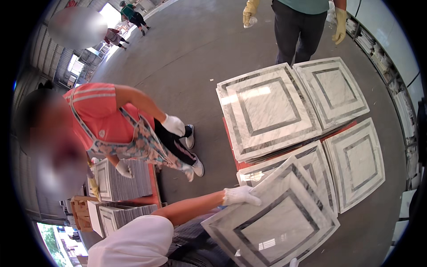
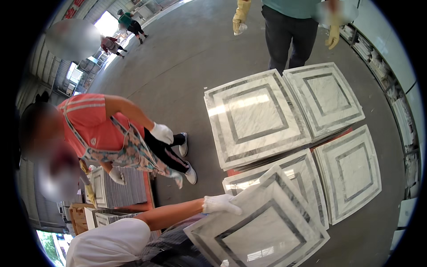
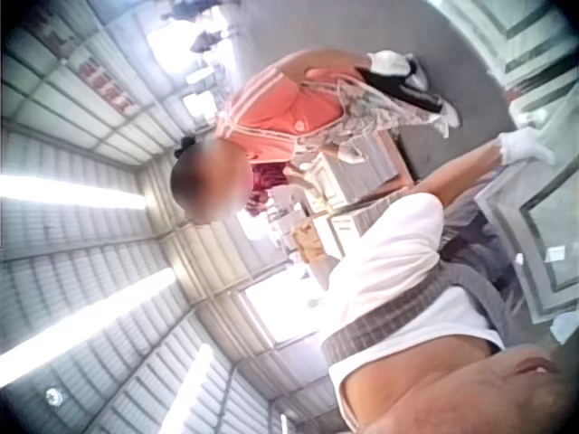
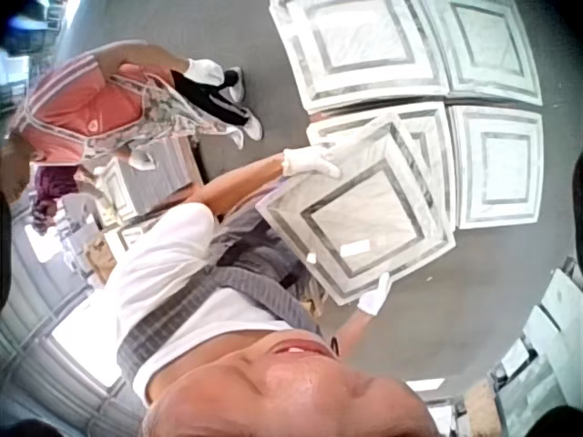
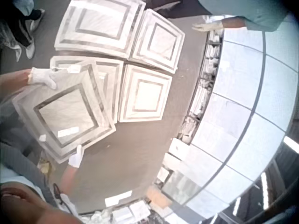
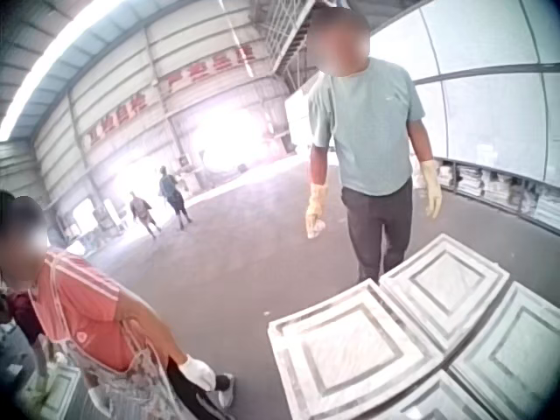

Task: The person kneels on the floor and arranges square patterned tiles into a grid layout. They lift, position, and align individual tiles by hand, then walk to a stack to retrieve more tiles and continue placing them on the floor.

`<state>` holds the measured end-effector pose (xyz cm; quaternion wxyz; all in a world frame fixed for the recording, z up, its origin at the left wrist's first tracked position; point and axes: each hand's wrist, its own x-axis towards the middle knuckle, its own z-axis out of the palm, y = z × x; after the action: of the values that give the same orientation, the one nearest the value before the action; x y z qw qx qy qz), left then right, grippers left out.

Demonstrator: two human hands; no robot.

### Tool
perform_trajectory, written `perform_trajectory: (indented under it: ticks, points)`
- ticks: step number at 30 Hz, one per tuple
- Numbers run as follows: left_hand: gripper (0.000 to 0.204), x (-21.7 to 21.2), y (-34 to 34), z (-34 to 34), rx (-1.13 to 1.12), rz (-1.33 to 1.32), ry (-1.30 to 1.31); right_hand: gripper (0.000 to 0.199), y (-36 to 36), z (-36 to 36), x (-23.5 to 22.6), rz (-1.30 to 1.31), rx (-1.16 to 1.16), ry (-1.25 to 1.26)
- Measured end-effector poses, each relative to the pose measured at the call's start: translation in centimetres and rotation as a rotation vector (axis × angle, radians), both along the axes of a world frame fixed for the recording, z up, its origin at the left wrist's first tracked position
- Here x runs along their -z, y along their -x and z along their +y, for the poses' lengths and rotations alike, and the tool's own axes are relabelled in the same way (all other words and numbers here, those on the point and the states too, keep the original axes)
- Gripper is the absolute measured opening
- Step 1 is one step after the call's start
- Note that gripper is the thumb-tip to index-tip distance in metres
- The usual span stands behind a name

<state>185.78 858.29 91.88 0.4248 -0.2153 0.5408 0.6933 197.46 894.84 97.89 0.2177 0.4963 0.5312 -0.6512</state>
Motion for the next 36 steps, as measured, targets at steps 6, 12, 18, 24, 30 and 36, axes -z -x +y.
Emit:
perform_trajectory:
  ticks: [6,12,18,24,30,36]
  points:
    - [0.049,-6.4,-1.9,-4.0,-0.043,0.078,0.038,0.056,-0.4,-2.6,-3.9,0.057,-0.049,0.022]
    - [0.050,-13.0,-3.3,-7.6,-0.181,0.187,-0.029,0.053,2.0,-4.5,-8.9,0.206,-0.149,0.091]
    - [0.050,-19.5,-3.0,-10.8,-0.346,0.386,-0.072,0.048,7.3,-6.2,-11.5,0.547,-0.337,0.105]
    - [0.044,-21.2,-3.4,-13.7,-0.457,0.513,-0.029,0.056,10.8,-10.7,-15.5,0.496,-0.417,0.123]
    - [0.049,-20.7,-9.9,-12.1,-0.494,0.578,0.005,0.058,7.6,-9.5,-15.3,0.445,-0.511,0.009]
    - [0.048,-21.1,-12.5,-11.8,-0.585,0.526,-0.053,0.059,8.4,-9.5,-14.3,0.372,-0.580,0.050]
